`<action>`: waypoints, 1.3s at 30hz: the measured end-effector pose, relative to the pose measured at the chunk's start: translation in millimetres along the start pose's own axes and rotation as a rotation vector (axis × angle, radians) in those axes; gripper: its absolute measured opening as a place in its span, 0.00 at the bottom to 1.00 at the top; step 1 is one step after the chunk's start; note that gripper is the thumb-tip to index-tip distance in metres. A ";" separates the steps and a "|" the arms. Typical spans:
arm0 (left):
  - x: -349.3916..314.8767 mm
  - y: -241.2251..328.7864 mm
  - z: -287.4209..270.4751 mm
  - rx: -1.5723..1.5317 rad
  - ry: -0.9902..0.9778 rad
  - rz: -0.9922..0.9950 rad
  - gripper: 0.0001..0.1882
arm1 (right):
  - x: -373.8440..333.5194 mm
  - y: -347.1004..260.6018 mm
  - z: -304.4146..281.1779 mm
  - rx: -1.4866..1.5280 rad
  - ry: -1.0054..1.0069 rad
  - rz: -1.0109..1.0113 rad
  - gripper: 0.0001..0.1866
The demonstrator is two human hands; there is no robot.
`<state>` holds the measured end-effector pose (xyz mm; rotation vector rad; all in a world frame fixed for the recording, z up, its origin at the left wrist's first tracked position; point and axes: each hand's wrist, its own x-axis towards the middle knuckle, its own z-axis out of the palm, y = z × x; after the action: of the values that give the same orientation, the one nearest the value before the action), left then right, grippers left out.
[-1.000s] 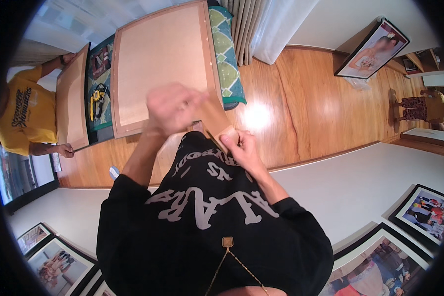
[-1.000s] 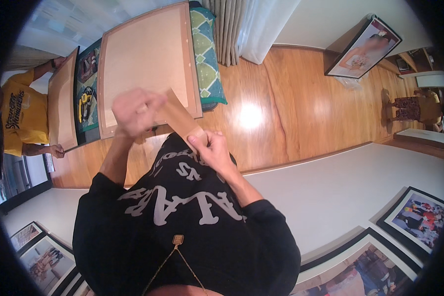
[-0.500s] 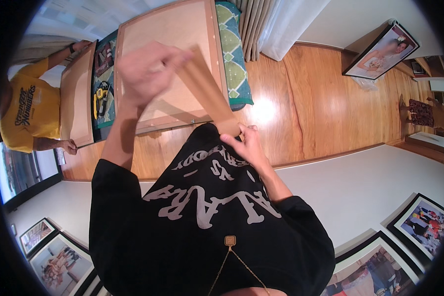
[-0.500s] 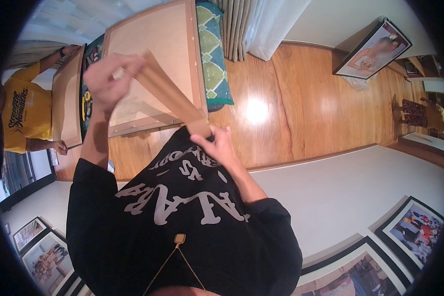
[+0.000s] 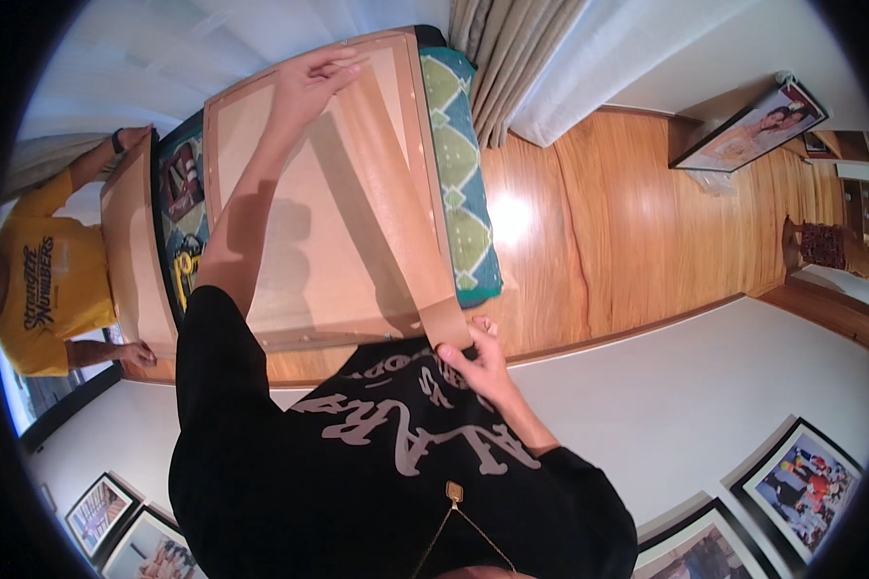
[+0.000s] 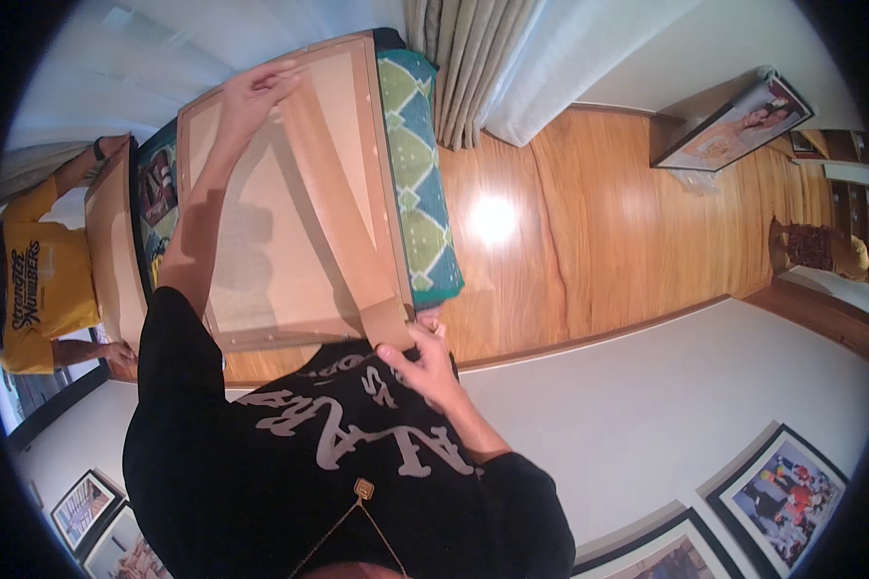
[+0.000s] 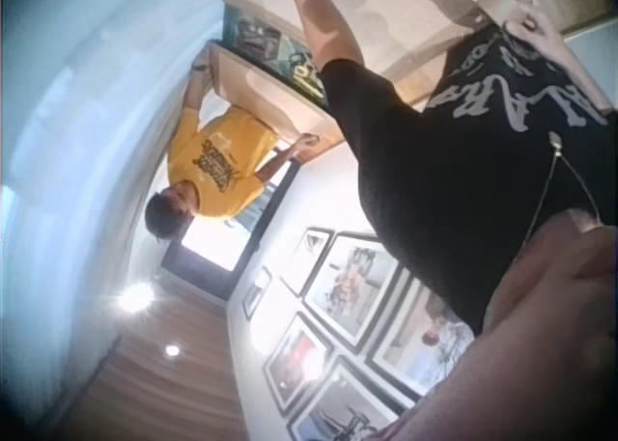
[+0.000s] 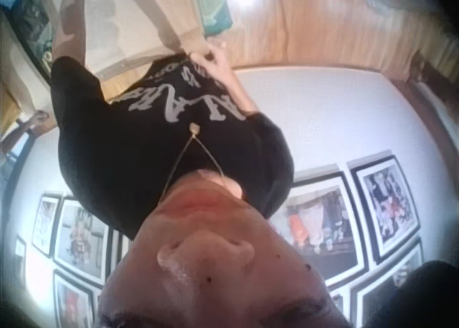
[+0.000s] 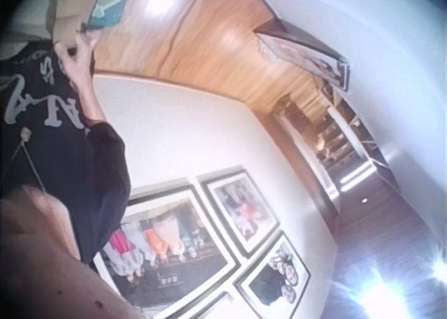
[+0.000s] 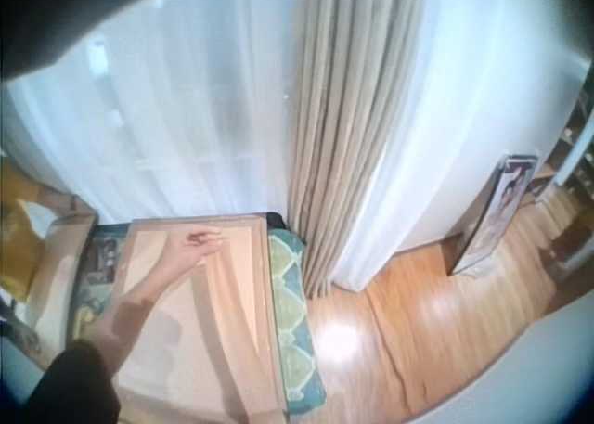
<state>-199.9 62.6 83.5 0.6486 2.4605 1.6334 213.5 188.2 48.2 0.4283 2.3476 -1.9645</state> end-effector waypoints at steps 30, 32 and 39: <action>174.3 -182.5 112.6 0.488 0.137 0.065 0.10 | 199.1 -12.9 9.8 0.150 0.166 0.281 0.14; 174.3 -177.8 112.7 0.499 0.136 0.052 0.10 | 199.4 -12.1 9.8 0.156 0.169 0.281 0.15; 177.1 -191.7 112.7 0.583 0.223 0.089 0.13 | 200.3 -10.0 13.8 0.165 0.175 0.293 0.15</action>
<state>-377.3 168.6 -111.7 0.6691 3.1436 1.0406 16.8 209.0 12.2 0.9315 2.0698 -2.0541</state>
